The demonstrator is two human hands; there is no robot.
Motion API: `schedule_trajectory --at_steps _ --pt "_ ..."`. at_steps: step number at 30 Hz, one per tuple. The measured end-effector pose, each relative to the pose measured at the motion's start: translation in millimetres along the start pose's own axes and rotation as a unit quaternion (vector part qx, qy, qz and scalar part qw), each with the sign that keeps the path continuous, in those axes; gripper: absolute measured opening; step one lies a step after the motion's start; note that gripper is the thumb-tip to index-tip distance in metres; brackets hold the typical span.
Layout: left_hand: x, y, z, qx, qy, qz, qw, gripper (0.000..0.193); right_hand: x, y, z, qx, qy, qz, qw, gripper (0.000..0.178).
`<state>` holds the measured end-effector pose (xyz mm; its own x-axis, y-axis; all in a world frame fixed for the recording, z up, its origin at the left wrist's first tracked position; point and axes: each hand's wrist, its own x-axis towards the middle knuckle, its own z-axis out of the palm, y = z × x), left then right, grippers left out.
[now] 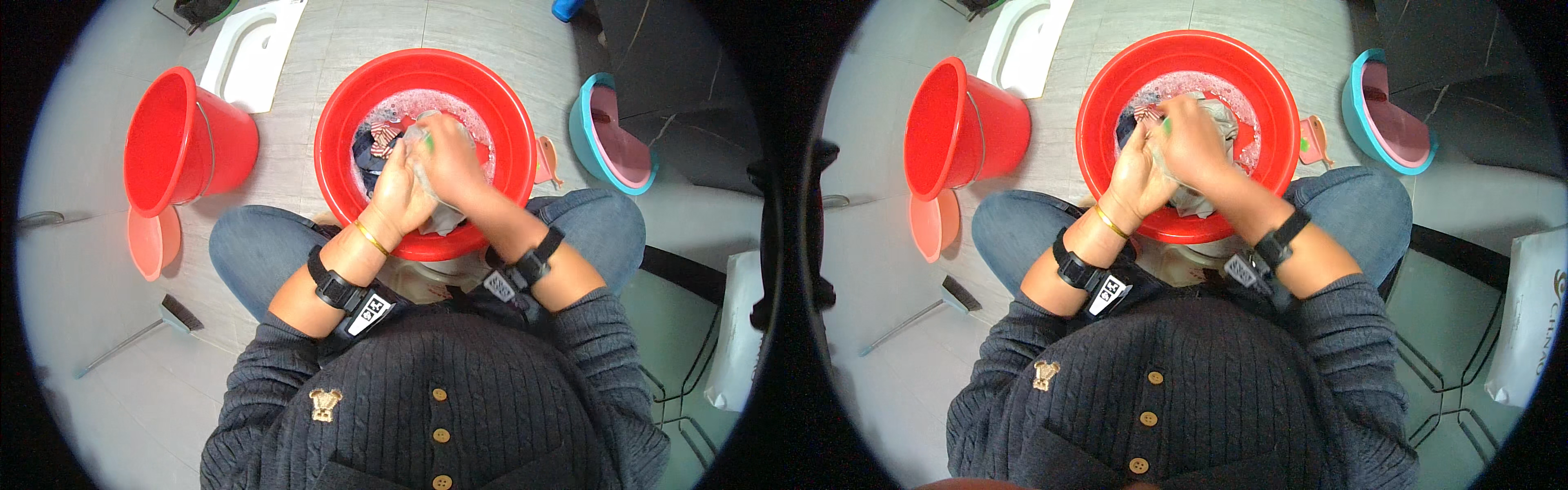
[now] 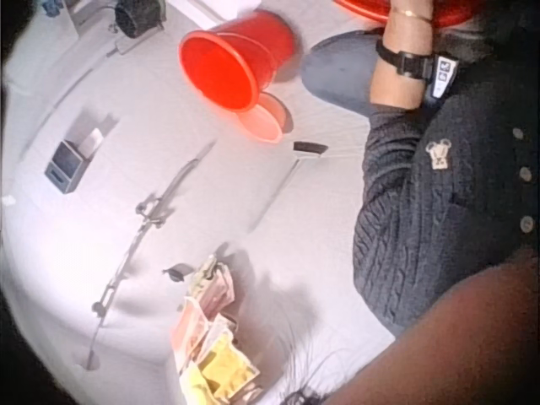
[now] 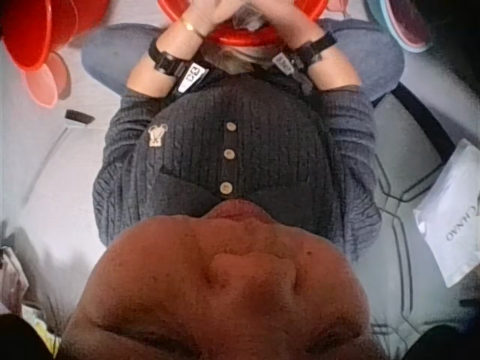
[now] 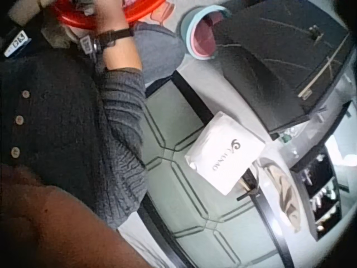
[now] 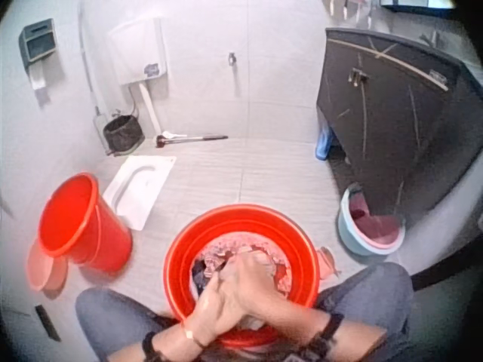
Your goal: The person retrieves a green bar of soap, sits on the bathroom floor, and hand-washes clothes in a red basin filled with soapy water. They scrub the garments with the soap and rinse them in the basin.
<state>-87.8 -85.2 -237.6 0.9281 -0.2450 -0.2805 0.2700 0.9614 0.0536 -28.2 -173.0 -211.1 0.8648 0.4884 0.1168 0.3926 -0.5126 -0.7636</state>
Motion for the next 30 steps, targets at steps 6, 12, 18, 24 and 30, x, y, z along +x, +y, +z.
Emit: schedule_trajectory --at_steps 6,12,18,24,30 --pt "1.5 4.1 -12.7 -0.077 -0.139 -0.016 0.987 0.062 -13.0 2.1 13.3 -0.122 0.039 -0.159 0.979 0.037" --pt "3.0 -12.2 3.8 0.065 0.072 0.009 0.995 0.07 -0.3 21.5 11.6 -0.102 0.012 0.035 0.994 0.037" --pt "6.9 -15.7 -1.0 -0.045 -0.21 0.135 0.967 0.059 -31.0 -12.1 17.8 -0.135 0.037 -0.174 0.975 0.037" --pt "4.9 -11.4 -11.1 0.106 0.077 -0.04 0.991 0.042 3.2 46.3 11.8 -0.094 -0.017 0.12 0.988 0.043" --pt "-1.0 -15.9 -8.2 0.264 0.12 -0.019 0.957 0.037 9.8 112.1 -8.7 0.155 0.036 0.357 0.92 0.037"
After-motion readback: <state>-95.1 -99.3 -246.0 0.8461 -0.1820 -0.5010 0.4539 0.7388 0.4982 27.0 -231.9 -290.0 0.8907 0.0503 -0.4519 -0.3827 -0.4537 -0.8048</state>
